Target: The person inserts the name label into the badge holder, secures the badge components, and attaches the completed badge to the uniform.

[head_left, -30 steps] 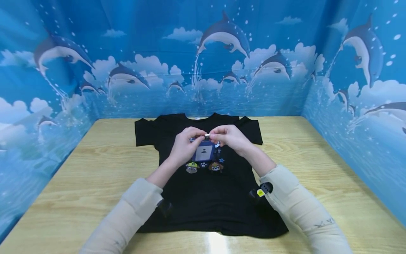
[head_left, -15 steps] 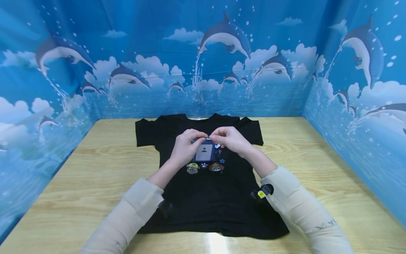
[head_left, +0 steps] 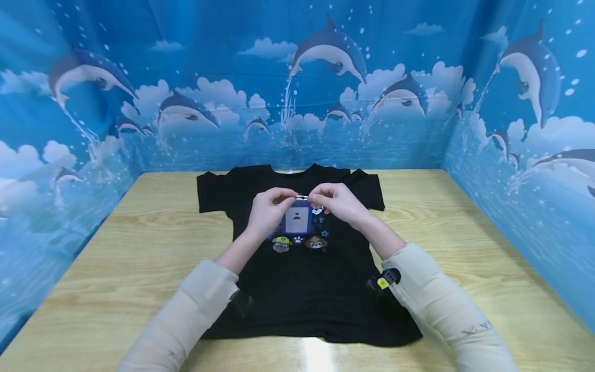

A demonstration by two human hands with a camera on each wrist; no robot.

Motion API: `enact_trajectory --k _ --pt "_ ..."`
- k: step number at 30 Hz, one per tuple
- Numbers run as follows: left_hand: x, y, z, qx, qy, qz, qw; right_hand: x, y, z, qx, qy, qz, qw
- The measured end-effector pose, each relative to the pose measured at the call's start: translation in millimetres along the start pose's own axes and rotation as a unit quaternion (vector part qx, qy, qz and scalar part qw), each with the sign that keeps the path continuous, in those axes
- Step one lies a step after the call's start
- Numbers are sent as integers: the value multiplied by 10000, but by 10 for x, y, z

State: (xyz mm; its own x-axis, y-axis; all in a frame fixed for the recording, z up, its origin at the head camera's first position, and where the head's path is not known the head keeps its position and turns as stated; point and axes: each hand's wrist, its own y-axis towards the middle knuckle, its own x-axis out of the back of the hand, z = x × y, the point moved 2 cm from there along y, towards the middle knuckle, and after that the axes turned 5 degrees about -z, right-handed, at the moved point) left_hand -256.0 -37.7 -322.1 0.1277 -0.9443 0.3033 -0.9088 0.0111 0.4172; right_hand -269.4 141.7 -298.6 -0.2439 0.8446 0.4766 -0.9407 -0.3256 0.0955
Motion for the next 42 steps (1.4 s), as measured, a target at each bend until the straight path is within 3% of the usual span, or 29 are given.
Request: enact_trajectory --k 4,14,20,33,42 --pt "2 2 -21 164 -182 66 9997 3 8 7 21 -19 -41 10000" --pt "-5 -18 -59 105 -223 180 9995 -30 -8 14 29 67 -13 10000" --pt "-2 -18 -73 -183 78 302 9993 -25 -6 15 2 150 -1 9999" --pt "-2 -22 -83 -420 697 293 9963 -73 20 38 -396 367 -120 9985" --pt "5 -34 -110 -587 855 328 9941 -94 35 27 -505 339 -322 9976"
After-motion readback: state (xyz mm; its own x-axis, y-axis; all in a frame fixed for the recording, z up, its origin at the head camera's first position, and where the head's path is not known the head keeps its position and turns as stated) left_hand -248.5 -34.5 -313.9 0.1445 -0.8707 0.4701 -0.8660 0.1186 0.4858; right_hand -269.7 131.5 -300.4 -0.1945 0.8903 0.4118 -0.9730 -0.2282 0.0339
